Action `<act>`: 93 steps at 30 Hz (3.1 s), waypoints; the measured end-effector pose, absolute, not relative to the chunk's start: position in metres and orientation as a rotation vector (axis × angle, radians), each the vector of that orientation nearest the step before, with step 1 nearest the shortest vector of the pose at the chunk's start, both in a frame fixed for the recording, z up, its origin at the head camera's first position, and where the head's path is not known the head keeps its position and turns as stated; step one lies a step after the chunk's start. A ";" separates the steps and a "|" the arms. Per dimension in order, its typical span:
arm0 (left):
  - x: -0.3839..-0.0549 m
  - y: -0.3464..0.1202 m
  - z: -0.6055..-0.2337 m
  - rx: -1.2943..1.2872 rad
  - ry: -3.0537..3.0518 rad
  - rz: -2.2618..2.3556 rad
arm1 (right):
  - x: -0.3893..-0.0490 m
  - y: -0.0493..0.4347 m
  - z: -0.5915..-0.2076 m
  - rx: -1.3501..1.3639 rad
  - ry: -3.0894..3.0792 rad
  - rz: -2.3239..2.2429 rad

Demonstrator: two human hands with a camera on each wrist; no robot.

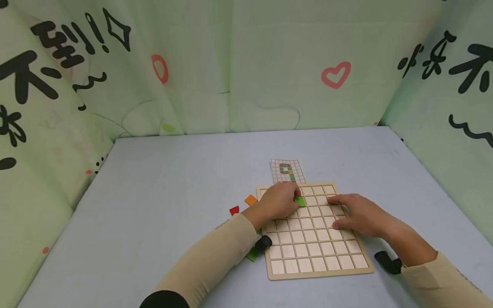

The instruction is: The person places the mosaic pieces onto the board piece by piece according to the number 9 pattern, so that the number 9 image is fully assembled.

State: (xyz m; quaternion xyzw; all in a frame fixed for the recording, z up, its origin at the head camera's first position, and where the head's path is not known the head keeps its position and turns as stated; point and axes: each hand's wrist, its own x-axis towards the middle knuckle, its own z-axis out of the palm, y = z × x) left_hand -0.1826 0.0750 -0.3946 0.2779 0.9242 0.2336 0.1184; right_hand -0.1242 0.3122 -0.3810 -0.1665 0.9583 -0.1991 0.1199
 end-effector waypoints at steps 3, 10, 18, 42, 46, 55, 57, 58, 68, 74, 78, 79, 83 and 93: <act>-0.181 0.076 -0.394 0.819 2.701 0.676 | -0.123 0.313 -0.381 -0.485 2.797 -0.579; -0.181 0.077 -0.395 0.822 2.699 0.656 | -0.125 0.309 -0.379 -0.486 2.785 -0.502; -0.181 0.078 -0.395 0.851 2.692 0.662 | -0.127 0.305 -0.373 -0.448 2.755 -0.419; -0.183 0.075 -0.396 0.821 2.674 0.717 | -0.125 0.302 -0.367 -0.488 2.773 -0.371; -0.184 0.075 -0.396 0.825 2.674 0.737 | -0.126 0.305 -0.369 -0.518 2.785 -0.393; -0.183 0.076 -0.394 0.847 2.683 0.731 | -0.127 0.309 -0.374 -0.541 2.792 -0.444; -0.183 0.077 -0.394 0.846 2.687 0.721 | -0.126 0.309 -0.374 -0.537 2.790 -0.456; -0.183 0.077 -0.394 0.845 2.688 0.718 | -0.126 0.309 -0.374 -0.534 2.789 -0.460; -0.182 0.078 -0.395 0.844 2.692 0.711 | -0.125 0.309 -0.374 -0.516 2.796 -0.465; -0.182 0.079 -0.394 0.843 2.688 0.700 | -0.125 0.309 -0.374 -0.520 2.795 -0.474; -0.182 0.079 -0.394 0.832 2.690 0.682 | -0.125 0.310 -0.374 -0.526 2.802 -0.469; -0.183 0.079 -0.394 0.830 2.689 0.680 | -0.125 0.310 -0.375 -0.527 2.804 -0.469; -0.183 0.078 -0.394 0.826 2.677 0.690 | -0.125 0.309 -0.375 -0.523 2.802 -0.476; -0.184 0.064 -0.389 0.787 2.573 0.768 | -0.125 0.309 -0.376 -0.482 2.784 -0.468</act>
